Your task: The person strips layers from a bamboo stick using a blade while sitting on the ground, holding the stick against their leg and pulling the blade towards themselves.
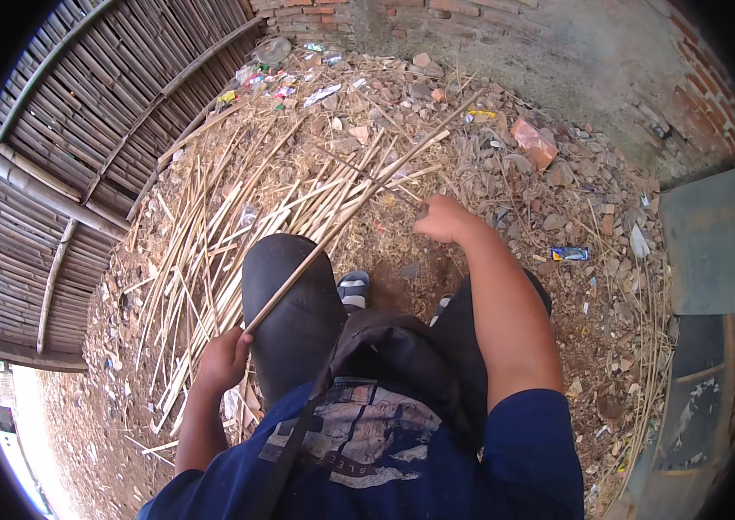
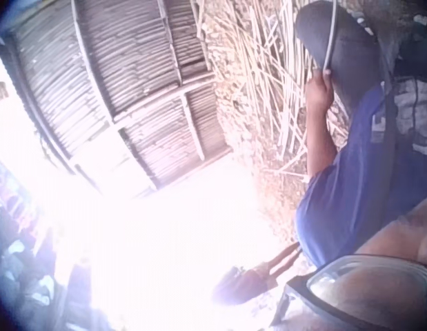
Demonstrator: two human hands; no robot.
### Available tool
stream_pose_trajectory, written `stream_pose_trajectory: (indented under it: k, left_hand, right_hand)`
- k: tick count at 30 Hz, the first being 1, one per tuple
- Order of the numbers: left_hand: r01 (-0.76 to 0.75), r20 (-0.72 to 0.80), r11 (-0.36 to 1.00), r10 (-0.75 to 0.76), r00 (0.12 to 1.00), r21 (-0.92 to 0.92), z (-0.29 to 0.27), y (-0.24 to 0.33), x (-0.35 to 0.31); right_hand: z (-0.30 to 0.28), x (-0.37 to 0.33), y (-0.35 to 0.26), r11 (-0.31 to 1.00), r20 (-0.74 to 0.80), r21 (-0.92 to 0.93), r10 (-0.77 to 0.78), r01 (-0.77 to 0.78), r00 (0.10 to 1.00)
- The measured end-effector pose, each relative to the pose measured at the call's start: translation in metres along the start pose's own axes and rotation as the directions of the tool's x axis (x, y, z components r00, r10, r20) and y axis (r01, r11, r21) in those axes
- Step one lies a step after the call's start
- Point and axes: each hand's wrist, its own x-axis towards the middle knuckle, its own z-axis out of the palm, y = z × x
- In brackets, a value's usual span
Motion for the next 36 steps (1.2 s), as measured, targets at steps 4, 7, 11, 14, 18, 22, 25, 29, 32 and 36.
stream_pose_trajectory:
  k: [4,7,11,14,18,22,25,29,32,36]
  left_hand:
    - [0.029,0.004,0.999,-0.029,1.000,0.033,0.001,0.003,-0.003]
    - [0.015,-0.053,0.996,-0.010,0.999,0.085,0.016,-0.004,0.000]
    - [-0.011,-0.096,0.999,0.016,0.995,0.052,0.022,-0.008,-0.002]
    - [-0.009,-0.130,1.000,0.012,0.991,0.027,0.026,-0.006,-0.002]
    - [0.024,-0.147,0.999,-0.020,0.989,0.029,0.030,-0.009,-0.005]
    - [0.039,-0.090,0.998,-0.033,0.995,0.056,0.023,-0.009,-0.001]
    - [0.018,-0.070,0.999,-0.015,0.997,0.048,0.010,-0.003,-0.003]
    - [0.059,-0.093,0.989,-0.046,0.995,0.135,0.010,-0.003,-0.008]
    - [0.006,-0.174,0.990,0.019,0.985,0.141,0.029,-0.024,-0.008]
    - [0.039,-0.169,0.973,0.000,0.986,0.227,0.018,-0.008,-0.003]
  right_hand:
    - [0.014,-0.028,-0.055,0.992,0.058,-0.058,-0.112,0.116,0.992]
    - [0.020,-0.016,-0.039,0.976,0.089,-0.031,-0.212,0.216,0.973]
    - [0.018,-0.009,-0.034,0.985,0.068,0.021,-0.173,0.172,0.983]
    - [0.023,-0.018,-0.053,0.992,0.026,0.003,-0.126,0.126,0.992]
    - [0.021,-0.031,-0.103,0.969,-0.018,-0.147,-0.206,0.201,0.978]
    - [0.015,0.009,-0.043,0.995,-0.011,0.073,-0.066,0.067,0.998]
    - [0.010,0.010,-0.037,0.997,-0.075,0.056,0.064,-0.060,0.995]
    - [0.027,-0.018,-0.079,0.992,-0.087,-0.083,-0.106,0.099,0.991]
    - [0.032,-0.015,-0.065,0.987,-0.121,-0.072,-0.153,0.145,0.981]
    - [0.019,0.021,0.008,0.988,-0.093,0.067,0.143,-0.138,0.985]
